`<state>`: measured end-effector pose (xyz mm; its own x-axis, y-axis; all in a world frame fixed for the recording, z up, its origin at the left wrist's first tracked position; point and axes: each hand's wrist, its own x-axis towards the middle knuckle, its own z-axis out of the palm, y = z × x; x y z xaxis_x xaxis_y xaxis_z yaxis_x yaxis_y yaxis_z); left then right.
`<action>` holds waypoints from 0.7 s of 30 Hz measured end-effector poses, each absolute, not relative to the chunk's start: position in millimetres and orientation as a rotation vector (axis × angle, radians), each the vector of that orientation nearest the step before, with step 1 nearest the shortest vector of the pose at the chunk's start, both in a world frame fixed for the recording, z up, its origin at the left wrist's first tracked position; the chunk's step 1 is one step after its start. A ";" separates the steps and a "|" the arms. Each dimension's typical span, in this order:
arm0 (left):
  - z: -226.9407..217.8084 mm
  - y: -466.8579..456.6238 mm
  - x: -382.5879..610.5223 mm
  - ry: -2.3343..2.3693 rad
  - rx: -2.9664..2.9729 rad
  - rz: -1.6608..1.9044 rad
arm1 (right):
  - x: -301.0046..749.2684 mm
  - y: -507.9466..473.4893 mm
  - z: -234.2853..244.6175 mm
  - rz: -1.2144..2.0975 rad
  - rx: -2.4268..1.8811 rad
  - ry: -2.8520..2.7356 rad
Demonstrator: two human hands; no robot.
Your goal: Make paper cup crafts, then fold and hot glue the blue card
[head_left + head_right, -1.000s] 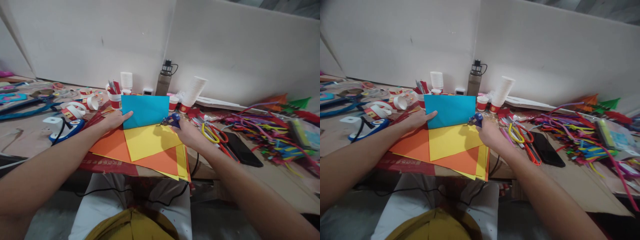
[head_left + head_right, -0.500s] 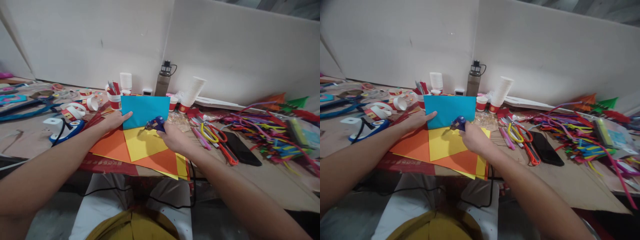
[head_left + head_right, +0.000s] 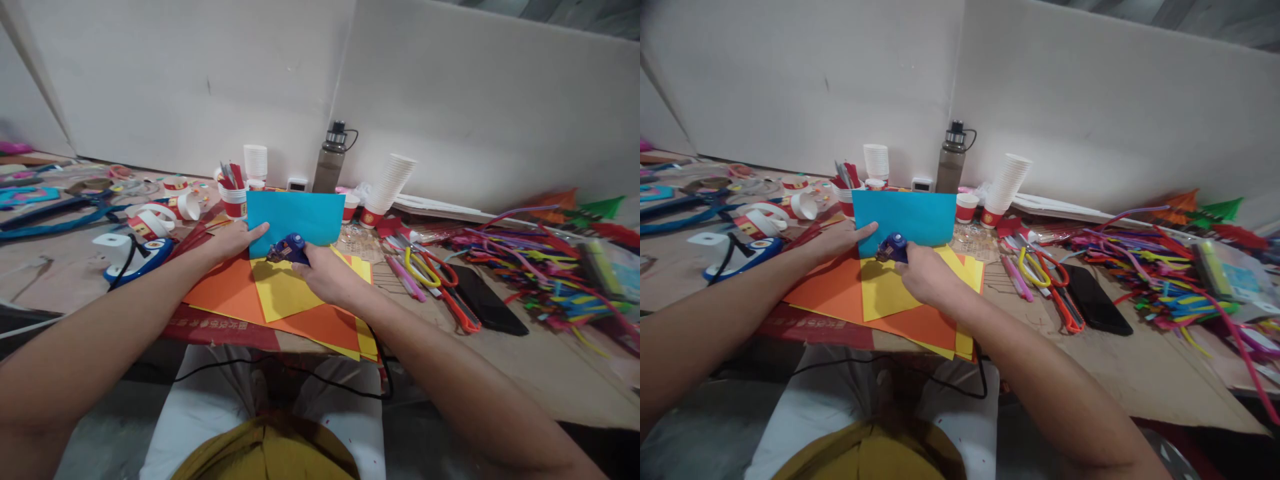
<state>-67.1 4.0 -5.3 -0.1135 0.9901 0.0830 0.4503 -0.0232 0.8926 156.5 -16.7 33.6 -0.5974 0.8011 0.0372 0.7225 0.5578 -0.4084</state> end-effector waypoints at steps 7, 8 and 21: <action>-3.5 1.3 -66.8 1.655 1.530 1.081 | 161.6 -13.3 34.7 0.371 -1.364 -2.600; -2.7 0.8 -65.9 1.659 1.507 1.081 | 164.4 -12.1 34.9 0.348 -1.380 -2.597; -7.0 5.4 -68.9 1.605 1.594 1.063 | 148.1 -24.0 34.9 0.455 -1.272 -2.637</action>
<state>-68.9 5.4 -7.0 -0.0684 0.9922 0.1040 0.4832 -0.0583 0.8736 148.1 -24.0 34.9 -0.6183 0.7855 0.0271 0.7309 0.5874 -0.3476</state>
